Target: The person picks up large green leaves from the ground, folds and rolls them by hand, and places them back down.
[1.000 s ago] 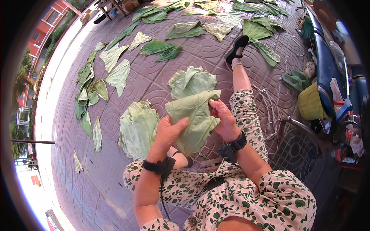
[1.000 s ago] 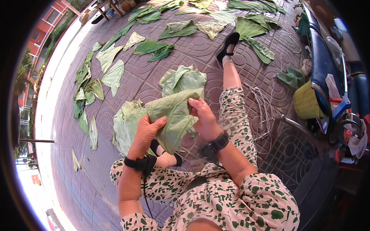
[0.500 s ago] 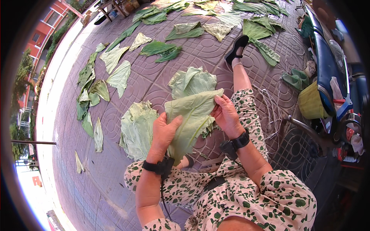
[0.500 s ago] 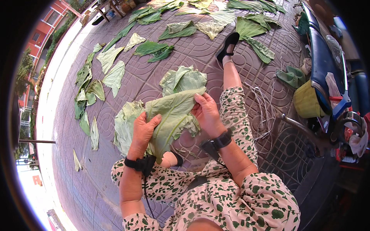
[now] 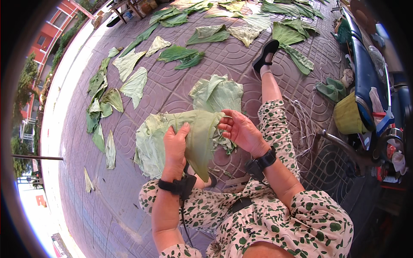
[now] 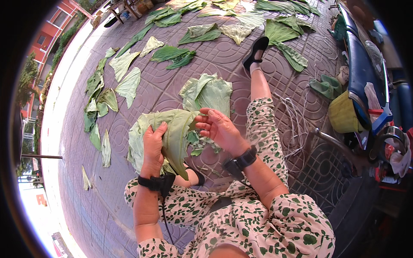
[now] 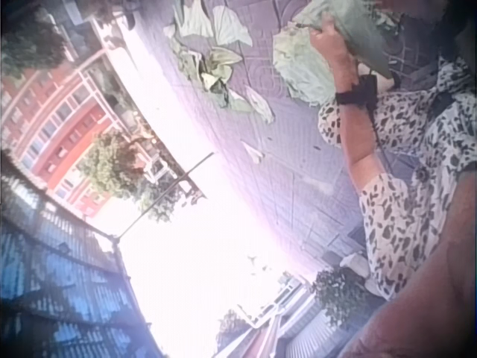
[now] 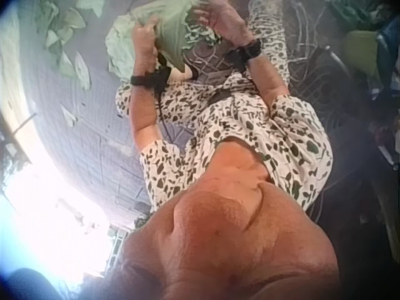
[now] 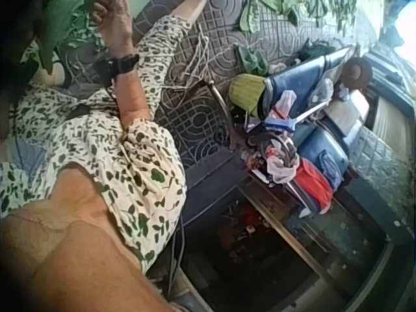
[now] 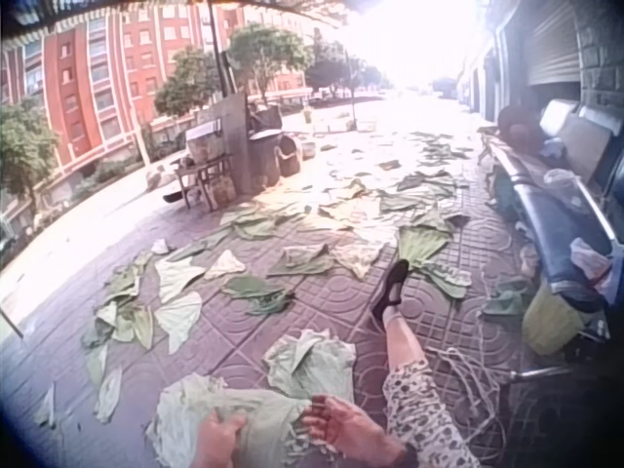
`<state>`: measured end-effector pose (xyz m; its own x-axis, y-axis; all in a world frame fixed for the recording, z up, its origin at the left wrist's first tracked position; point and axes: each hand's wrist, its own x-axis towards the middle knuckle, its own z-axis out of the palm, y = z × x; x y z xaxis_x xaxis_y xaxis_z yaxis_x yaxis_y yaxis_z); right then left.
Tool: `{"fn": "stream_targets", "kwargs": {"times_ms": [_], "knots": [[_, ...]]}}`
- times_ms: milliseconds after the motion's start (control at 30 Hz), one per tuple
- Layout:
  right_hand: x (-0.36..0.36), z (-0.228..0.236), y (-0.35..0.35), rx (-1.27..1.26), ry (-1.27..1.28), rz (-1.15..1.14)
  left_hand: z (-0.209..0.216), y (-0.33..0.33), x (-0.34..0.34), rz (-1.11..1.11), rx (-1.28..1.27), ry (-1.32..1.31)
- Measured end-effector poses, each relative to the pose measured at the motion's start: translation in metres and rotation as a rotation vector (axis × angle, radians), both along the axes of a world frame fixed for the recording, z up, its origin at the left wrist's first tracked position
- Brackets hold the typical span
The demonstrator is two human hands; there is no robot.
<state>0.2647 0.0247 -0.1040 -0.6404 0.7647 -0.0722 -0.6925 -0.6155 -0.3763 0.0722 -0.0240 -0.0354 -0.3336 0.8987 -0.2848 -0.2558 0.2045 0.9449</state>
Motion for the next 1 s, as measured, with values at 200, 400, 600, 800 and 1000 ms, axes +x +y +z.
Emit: {"fn": "stream_targets", "kwargs": {"times_ms": [200, 400, 600, 800, 1000], "knots": [[-0.008, -0.003, -0.008, 0.02, -0.045, 0.096, 0.006, 0.002, -0.013, 0.039, -0.106, -0.527], [-0.015, -0.005, -0.015, 0.066, -0.08, 0.154, 0.025, 0.007, -0.004, 0.196, -0.261, -0.594], [-0.035, -0.005, -0.034, -0.015, -0.071, 0.235, 0.012, 0.0, -0.02, 0.07, -0.212, -0.806], [-0.044, -0.025, -0.039, -0.172, 0.134, 0.274, 0.019, -0.006, -0.007, -0.079, -0.193, -0.798], [-0.038, -0.032, -0.027, -0.247, 0.311, 0.088, 0.018, -0.009, 0.002, -0.103, -0.297, -0.859]]}}
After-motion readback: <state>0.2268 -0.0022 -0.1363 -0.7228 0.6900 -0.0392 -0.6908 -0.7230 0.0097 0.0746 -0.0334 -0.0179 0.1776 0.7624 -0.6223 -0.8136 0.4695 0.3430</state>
